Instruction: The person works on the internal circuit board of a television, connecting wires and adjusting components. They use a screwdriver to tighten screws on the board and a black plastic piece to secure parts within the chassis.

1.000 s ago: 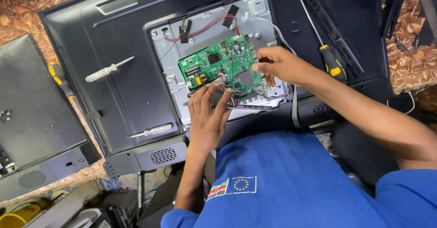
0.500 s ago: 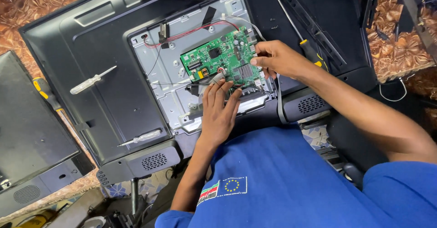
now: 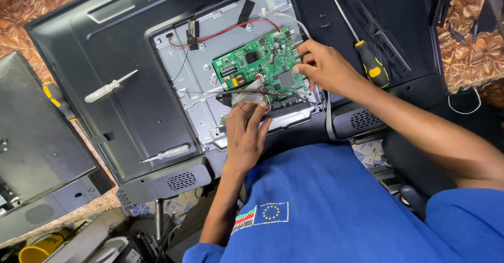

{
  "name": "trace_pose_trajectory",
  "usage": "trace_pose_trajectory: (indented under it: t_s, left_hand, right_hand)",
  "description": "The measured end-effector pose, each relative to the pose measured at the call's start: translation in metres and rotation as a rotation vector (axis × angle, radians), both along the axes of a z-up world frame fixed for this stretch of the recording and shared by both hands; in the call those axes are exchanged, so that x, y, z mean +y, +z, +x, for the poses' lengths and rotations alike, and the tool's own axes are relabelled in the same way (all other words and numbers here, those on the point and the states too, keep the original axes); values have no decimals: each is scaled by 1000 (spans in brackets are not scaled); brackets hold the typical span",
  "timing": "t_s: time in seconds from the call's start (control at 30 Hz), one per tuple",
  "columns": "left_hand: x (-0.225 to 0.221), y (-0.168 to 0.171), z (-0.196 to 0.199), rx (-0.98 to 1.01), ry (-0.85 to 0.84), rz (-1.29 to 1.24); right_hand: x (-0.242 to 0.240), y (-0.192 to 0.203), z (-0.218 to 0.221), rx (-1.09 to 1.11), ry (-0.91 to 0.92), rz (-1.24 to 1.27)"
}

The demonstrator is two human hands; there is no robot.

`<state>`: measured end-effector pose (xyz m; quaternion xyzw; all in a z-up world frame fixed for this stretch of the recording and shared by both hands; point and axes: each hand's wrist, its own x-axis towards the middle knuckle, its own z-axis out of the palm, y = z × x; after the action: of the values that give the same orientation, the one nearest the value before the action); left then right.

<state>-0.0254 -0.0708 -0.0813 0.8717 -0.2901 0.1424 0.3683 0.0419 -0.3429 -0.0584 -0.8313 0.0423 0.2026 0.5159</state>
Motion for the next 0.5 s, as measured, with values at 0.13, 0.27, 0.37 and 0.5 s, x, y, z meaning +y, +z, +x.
trace_pose_trajectory:
  t_s: [0.13, 0.27, 0.37, 0.5]
  left_hand:
    - [0, -3, -2, -43, -18, 25]
    - [-3, -7, -3, 9, -32, -22]
    - [-4, -3, -2, 26, -34, -41]
    - [-2, 0, -1, 54, -19, -90]
  right_hand:
    - [-2, -5, -2, 53, -25, 102]
    - [-3, -13, -7, 85, -49, 218]
    - [-3, -11, -8, 97, -63, 276]
    - [-4, -17, -7, 94, -71, 349]
